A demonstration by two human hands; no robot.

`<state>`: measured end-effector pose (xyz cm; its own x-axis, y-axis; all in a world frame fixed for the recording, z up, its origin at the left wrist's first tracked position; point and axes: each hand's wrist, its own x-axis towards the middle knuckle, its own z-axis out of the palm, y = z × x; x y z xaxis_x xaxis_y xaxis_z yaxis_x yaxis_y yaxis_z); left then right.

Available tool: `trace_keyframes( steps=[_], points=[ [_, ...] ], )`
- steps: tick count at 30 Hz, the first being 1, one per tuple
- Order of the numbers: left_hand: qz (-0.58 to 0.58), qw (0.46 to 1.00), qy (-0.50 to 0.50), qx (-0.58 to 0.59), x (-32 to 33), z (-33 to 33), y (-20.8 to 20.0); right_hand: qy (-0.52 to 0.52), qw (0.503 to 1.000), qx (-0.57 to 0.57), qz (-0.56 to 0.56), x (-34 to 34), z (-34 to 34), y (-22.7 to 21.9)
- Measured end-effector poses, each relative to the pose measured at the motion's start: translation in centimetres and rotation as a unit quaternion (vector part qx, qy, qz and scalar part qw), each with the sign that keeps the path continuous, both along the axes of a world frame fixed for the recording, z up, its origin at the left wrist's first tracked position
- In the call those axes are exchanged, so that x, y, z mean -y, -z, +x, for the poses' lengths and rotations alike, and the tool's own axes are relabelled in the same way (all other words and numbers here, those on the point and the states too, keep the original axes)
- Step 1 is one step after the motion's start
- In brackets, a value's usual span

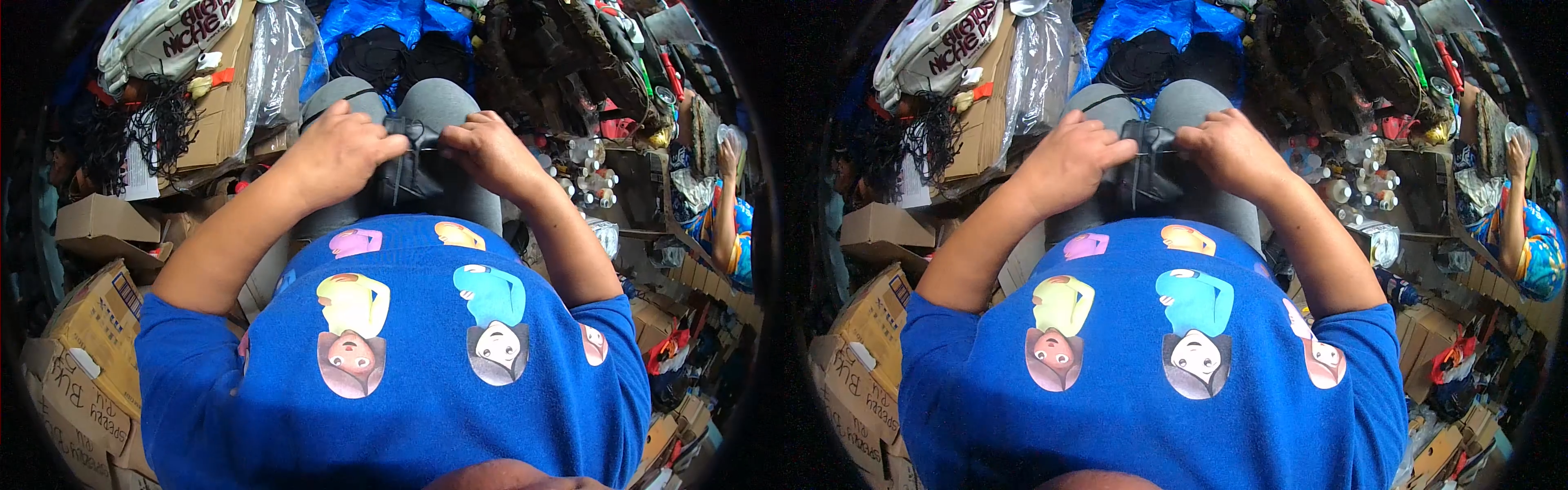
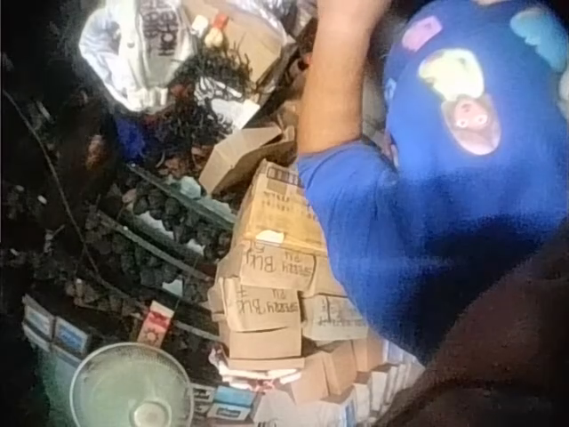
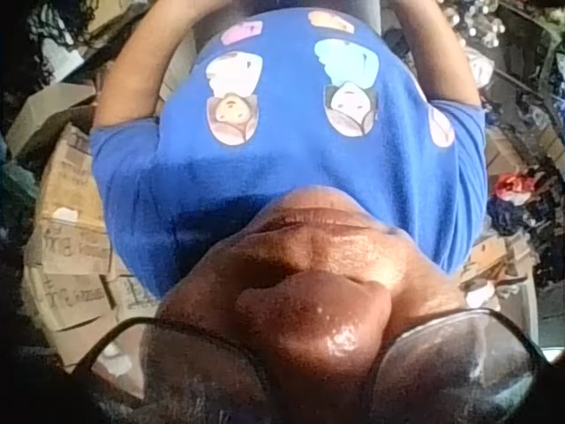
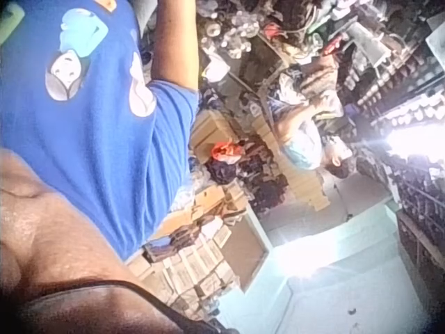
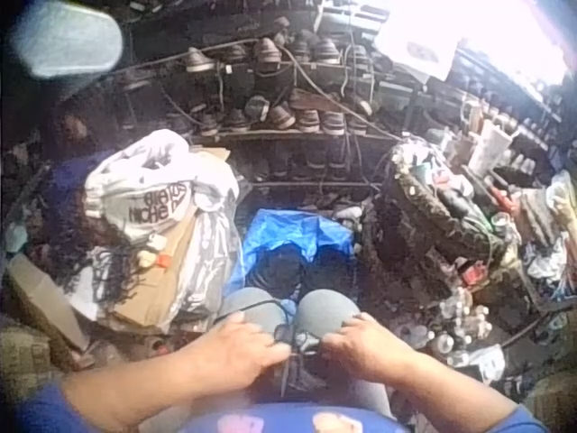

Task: The recorder is lacing and assembly a black shoe in a workshop setting.

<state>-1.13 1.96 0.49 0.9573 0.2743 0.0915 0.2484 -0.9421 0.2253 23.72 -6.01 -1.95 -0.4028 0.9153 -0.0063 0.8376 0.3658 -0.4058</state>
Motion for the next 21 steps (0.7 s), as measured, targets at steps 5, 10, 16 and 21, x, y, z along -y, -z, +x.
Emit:
trace_keyframes(
  steps=[5, 10, 16, 21],
  points=[
    [-0.117, 0.984, -0.134, 0.015, -2.9, -5.6, 0.2, 0.128, 0.989, 0.022, -0.073, 2.7, 5.4, 0.8],
    [-0.452, 0.838, -0.222, 0.211, -2.9, -3.3, 1.1, 0.276, 0.654, -0.684, -0.17, 2.2, 4.6, 2.1],
    [-0.784, 0.479, -0.091, 0.385, -1.1, 1.2, 1.2, 0.213, 0.476, -0.83, -0.197, 0.0, 0.0, 0.7],
    [-0.844, 0.418, 0.008, 0.336, -5.4, -4.1, 5.2, 0.243, 0.724, -0.613, -0.2, 1.3, 3.1, 2.6]
  ],
)
